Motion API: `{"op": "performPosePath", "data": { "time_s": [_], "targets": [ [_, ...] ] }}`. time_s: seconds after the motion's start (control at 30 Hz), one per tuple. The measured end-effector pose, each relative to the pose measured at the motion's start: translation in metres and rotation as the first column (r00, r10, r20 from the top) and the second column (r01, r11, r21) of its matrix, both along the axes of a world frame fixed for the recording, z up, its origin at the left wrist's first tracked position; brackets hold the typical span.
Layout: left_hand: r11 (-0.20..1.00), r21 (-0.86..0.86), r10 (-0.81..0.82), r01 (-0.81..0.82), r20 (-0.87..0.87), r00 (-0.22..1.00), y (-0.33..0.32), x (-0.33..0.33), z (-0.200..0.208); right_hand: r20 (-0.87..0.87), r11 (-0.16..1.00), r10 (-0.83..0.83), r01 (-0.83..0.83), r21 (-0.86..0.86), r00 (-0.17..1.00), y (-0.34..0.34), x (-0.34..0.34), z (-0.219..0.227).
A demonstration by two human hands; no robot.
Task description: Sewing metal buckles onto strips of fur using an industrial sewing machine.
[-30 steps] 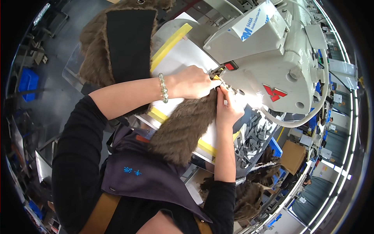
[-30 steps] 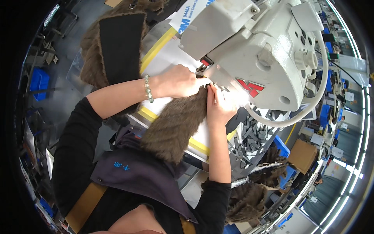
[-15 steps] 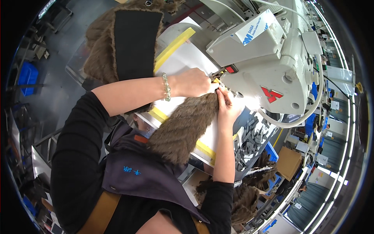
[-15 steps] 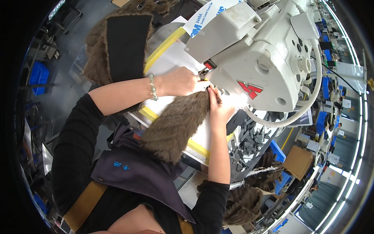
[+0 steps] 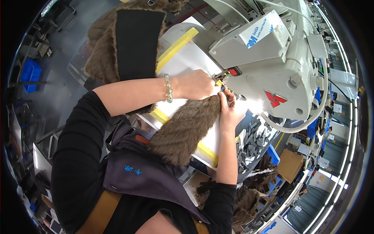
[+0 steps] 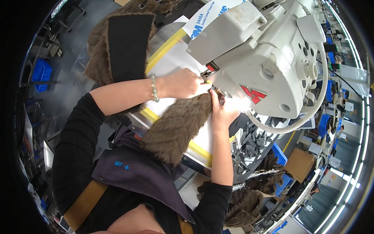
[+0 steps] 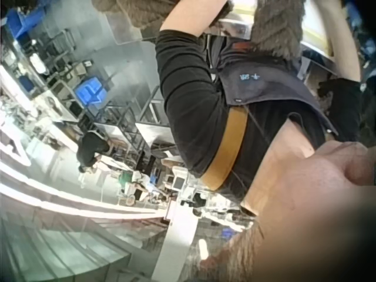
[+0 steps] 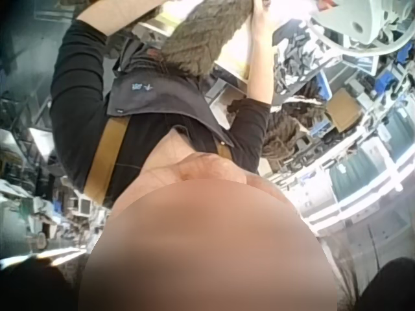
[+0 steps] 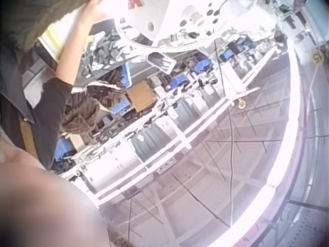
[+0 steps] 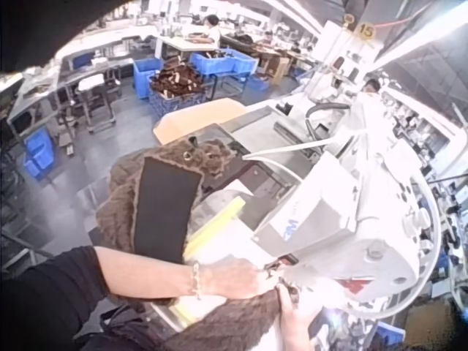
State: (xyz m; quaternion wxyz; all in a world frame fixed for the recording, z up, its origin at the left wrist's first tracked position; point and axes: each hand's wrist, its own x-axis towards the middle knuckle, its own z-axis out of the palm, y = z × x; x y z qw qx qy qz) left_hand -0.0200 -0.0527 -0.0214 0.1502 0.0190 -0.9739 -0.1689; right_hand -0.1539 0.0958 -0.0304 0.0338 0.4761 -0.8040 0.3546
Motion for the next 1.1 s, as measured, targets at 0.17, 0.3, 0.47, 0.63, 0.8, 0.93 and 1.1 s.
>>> {"op": "performPosePath", "data": {
  "time_s": [0.17, 0.3, 0.47, 0.63, 0.8, 0.93, 1.1],
  "targets": [
    [1.000, 0.007, -0.019, 0.019, 0.006, 1.000, -0.002, 0.000, 0.001, 0.033, 0.992, -0.077, 0.073, 0.099, 0.996, 0.000, 0.005, 0.004],
    [0.999, 0.034, -0.017, 0.018, -0.004, 1.000, -0.001, 0.001, 0.002, 0.317, 0.988, -0.128, 0.094, 0.119, 0.940, -0.001, 0.007, 0.010],
    [0.998, 0.063, -0.011, 0.015, -0.071, 0.997, -0.002, -0.003, -0.009, 0.525, 0.993, -0.051, 0.101, -0.066, 0.849, 0.000, 0.009, -0.004],
    [0.992, 0.119, -0.042, 0.037, 0.039, 0.998, -0.002, -0.003, 0.004, 0.590, 0.976, 0.083, 0.054, -0.211, 0.803, 0.001, 0.008, -0.007],
    [0.994, 0.099, 0.048, -0.047, -0.007, 0.999, 0.006, -0.002, 0.002, -0.029, 0.996, -0.059, 0.061, 0.058, 0.998, 0.001, 0.019, 0.007],
    [0.993, 0.101, 0.061, -0.057, -0.040, 0.997, 0.007, -0.005, 0.003, -0.495, 0.996, 0.067, -0.091, -0.024, 0.867, 0.002, 0.010, 0.006],
    [0.983, 0.177, 0.051, -0.048, -0.012, 0.999, 0.003, -0.003, 0.012, -0.591, 0.993, 0.067, -0.109, -0.035, 0.804, -0.004, 0.017, 0.021]
  ]
}}
